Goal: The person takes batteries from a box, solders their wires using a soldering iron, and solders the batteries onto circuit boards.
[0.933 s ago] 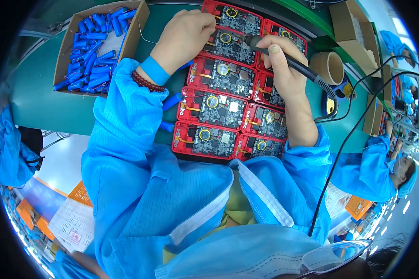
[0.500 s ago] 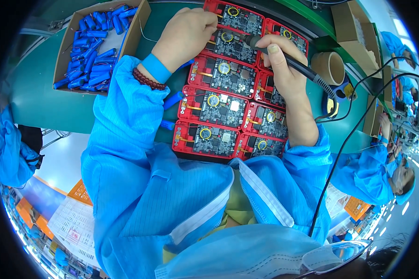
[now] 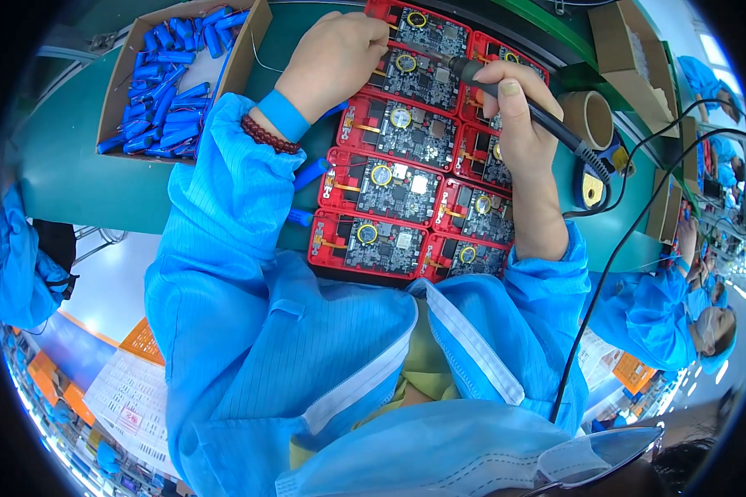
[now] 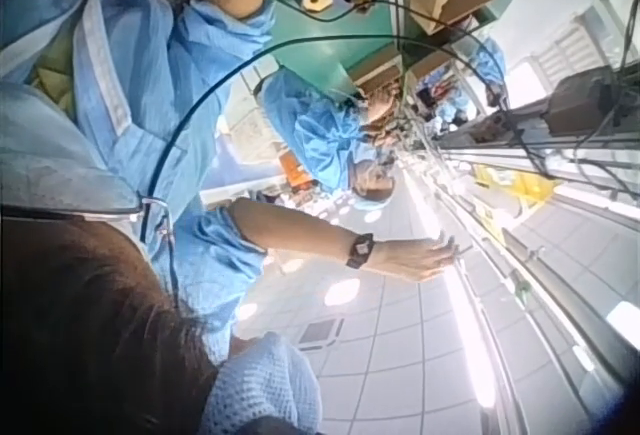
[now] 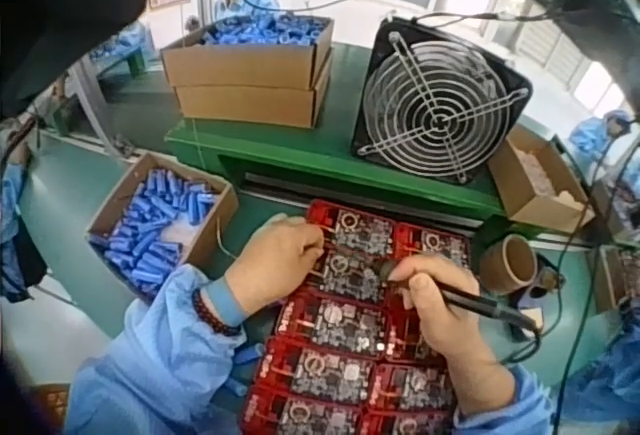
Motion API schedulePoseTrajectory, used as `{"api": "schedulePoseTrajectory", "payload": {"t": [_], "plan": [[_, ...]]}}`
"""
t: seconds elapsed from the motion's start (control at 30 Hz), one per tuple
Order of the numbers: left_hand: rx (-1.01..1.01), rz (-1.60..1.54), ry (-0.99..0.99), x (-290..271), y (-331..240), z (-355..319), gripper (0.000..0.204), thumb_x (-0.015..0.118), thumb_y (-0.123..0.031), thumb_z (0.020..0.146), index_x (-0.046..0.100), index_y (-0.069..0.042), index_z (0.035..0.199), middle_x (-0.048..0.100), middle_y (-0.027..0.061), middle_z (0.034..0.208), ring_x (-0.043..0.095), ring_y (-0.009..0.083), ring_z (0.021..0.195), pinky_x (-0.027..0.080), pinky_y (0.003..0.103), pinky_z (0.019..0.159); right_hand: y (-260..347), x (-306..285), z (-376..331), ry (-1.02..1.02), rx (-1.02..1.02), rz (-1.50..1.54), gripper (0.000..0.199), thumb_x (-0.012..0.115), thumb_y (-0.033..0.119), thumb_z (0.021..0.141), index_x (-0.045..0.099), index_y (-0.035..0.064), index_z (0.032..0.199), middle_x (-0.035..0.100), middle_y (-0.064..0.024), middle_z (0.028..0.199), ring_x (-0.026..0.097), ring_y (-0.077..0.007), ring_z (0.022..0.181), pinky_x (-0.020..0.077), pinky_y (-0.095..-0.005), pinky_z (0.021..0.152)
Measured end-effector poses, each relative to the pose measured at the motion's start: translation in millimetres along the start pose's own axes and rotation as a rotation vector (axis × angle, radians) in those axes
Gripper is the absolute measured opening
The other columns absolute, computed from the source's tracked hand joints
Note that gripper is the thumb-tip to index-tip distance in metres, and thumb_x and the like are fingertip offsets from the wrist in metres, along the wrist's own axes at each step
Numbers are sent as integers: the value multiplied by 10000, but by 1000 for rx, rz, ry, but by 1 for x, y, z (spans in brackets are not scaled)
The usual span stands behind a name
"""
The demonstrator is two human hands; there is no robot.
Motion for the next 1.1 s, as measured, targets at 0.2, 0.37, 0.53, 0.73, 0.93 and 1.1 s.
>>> {"api": "schedulePoseTrajectory", "payload": {"t": [0.2, 0.37, 0.53, 0.73, 0.93, 1.1], "plan": [[33, -70, -53, 5, 6, 0, 94, 575, -118, 825, 572, -25, 819, 575, 141, 781, 545, 336, 775, 443, 414, 700, 17, -6, -4, 36, -26, -1, 228, 515, 186, 932, 609, -10, 1000, 595, -65, 827, 551, -99, 695, 439, -230, 620], [47, -15, -82, 3, 7, -5, 80, 564, -102, 826, 582, -24, 822, 572, 151, 782, 552, 339, 791, 444, 422, 706, 46, -9, -25, 113, -77, -43, 310, 514, 269, 929, 588, -15, 1031, 604, -92, 868, 580, -163, 799, 454, -284, 723], [5, 45, -288, -37, -26, -26, 127, 585, -104, 821, 625, -43, 925, 597, 144, 888, 570, 336, 868, 463, 398, 772, 69, -21, -50, -4, -119, -117, 334, 497, 289, 929, 568, -30, 999, 589, -121, 825, 559, -186, 767, 429, -300, 693], [-54, 320, -244, -125, 19, -38, 129, 587, -95, 816, 665, -39, 903, 623, 142, 897, 588, 319, 872, 480, 403, 770, 74, -44, -71, -102, -166, -123, 365, 462, 323, 947, 558, -25, 1002, 578, -129, 793, 550, -186, 713, 419, -300, 634], [96, 673, 39, -137, 129, -57, 172, 565, -60, 764, 653, -54, 912, 615, 175, 1023, 573, 340, 992, 484, 431, 823, 86, -35, -76, -64, -169, -139, 345, 483, 299, 938, 558, -32, 999, 572, -118, 781, 545, -187, 718, 415, -299, 638], [-23, 792, 277, -131, 141, -59, 296, 587, -96, 744, 604, -102, 1040, 583, 151, 1105, 504, 364, 1097, 445, 460, 881, 87, -33, -78, -59, -135, -175, 264, 531, 248, 896, 607, 0, 947, 591, -92, 759, 560, -201, 705, 426, -306, 647]]}}
Point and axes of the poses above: each hand's wrist, its own z-axis towards the middle knuckle, its own x-axis out of the palm, y = z × x, the point moved 2 cm from there along z, towards the middle knuckle
